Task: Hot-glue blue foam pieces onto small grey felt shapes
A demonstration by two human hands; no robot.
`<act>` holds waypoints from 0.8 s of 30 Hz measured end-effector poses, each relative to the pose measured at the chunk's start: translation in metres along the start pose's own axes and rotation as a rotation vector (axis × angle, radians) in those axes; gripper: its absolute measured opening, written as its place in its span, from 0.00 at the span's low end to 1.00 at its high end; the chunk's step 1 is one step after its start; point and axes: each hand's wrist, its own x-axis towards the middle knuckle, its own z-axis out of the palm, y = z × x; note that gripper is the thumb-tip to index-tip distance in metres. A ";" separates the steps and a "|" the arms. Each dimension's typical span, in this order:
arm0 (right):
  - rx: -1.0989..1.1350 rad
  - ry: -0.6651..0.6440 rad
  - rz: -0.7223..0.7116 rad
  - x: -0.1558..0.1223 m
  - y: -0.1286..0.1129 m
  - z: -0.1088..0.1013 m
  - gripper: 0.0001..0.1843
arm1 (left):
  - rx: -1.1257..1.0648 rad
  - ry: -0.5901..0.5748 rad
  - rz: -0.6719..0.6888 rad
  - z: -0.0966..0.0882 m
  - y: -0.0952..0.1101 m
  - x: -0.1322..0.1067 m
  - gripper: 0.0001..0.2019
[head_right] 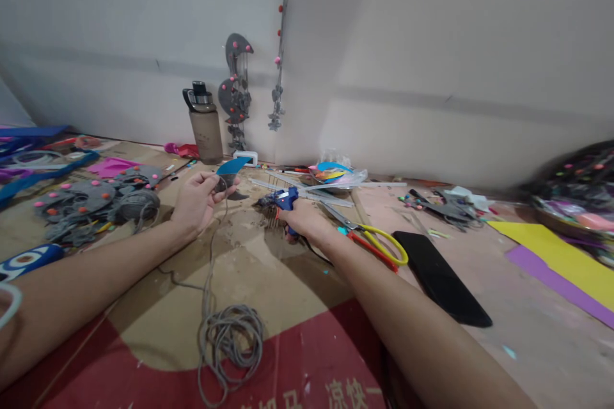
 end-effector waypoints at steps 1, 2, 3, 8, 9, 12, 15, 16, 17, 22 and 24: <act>-0.090 -0.015 -0.028 -0.002 -0.001 -0.003 0.12 | 0.005 0.002 0.004 0.001 0.001 0.000 0.10; -0.207 -0.012 -0.076 -0.004 -0.003 -0.007 0.15 | 0.012 0.004 0.009 0.002 0.002 -0.001 0.10; -0.343 0.017 -0.135 -0.007 -0.004 -0.010 0.17 | 0.020 0.006 0.014 0.003 0.003 -0.001 0.10; -0.691 0.330 -0.366 -0.023 -0.014 -0.014 0.19 | 0.070 -0.020 0.063 0.005 0.008 -0.002 0.09; -0.631 0.355 -0.430 -0.026 -0.016 -0.012 0.17 | 0.086 -0.033 0.074 0.006 0.008 -0.003 0.09; -0.370 0.389 -0.611 -0.031 -0.024 0.002 0.10 | 0.136 -0.066 0.110 0.007 0.007 -0.006 0.09; -0.083 0.332 -0.611 -0.032 -0.030 0.021 0.13 | 0.208 -0.097 0.170 0.011 0.010 -0.008 0.08; -0.005 0.300 -0.593 -0.031 -0.032 0.027 0.15 | 0.249 -0.107 0.202 0.012 0.013 -0.009 0.07; 0.071 0.275 -0.590 -0.031 -0.035 0.033 0.16 | 0.298 -0.112 0.242 0.013 0.018 -0.009 0.07; 0.514 0.116 -0.612 -0.031 -0.060 0.058 0.22 | 0.552 -0.112 0.463 0.016 0.042 -0.009 0.05; 0.693 0.049 -0.588 -0.032 -0.070 0.064 0.24 | 0.628 -0.115 0.513 0.016 0.047 -0.010 0.06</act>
